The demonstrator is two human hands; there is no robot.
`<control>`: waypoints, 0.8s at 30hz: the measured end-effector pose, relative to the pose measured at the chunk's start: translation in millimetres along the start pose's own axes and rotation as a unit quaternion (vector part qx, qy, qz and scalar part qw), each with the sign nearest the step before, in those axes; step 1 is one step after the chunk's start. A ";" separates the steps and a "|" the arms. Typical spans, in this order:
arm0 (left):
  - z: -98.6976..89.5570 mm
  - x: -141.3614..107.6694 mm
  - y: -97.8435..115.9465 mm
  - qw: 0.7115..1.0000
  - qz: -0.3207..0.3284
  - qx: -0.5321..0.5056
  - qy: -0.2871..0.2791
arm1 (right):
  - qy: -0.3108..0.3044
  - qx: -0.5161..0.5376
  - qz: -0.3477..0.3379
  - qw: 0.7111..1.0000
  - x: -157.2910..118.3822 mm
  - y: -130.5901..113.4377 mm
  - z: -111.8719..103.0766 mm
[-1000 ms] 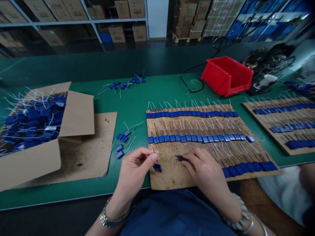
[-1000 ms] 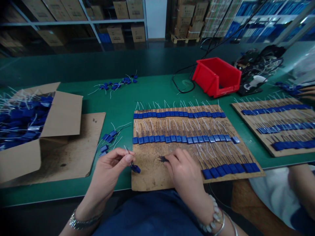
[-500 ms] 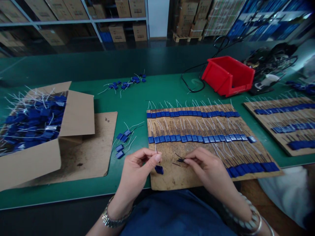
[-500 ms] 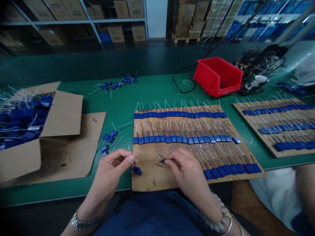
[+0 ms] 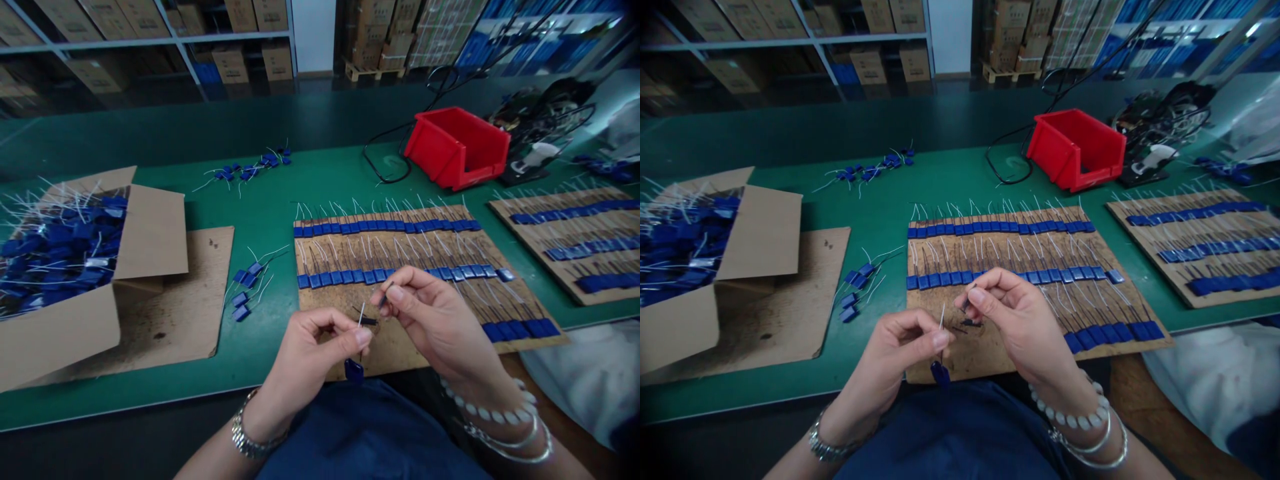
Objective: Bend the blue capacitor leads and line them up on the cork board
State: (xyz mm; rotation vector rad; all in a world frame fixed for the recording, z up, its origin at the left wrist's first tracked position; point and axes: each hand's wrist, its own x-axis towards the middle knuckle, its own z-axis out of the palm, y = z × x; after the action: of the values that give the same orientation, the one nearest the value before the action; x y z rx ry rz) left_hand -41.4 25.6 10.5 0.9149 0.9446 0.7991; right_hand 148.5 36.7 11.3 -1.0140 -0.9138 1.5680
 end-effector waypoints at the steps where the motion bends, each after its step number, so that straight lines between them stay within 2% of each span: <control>1: 1.0 -0.1 0.6 1.000 -0.002 -0.008 -0.003 | 0.000 -0.010 -0.010 1.000 0.8 -0.4 2.4; 7: 1.9 1.8 -1.1 0.999 -0.011 -0.030 0.018 | -0.027 -0.040 -0.031 0.998 3.2 -1.3 8.8; 15: 0.1 0.2 -1.4 0.998 -0.004 -0.042 0.036 | -0.014 -0.054 -0.058 0.997 4.1 -2.4 10.0; 24: 0.6 -0.5 2.5 0.997 0.006 -0.059 0.044 | -0.023 -0.027 -0.023 0.999 6.2 -2.6 14.2</control>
State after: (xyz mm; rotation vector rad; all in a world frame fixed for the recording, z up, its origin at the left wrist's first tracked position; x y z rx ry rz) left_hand -41.5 26.0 13.1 0.7891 0.9592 0.9027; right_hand 135.3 42.4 17.8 -0.9925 -1.0094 1.5398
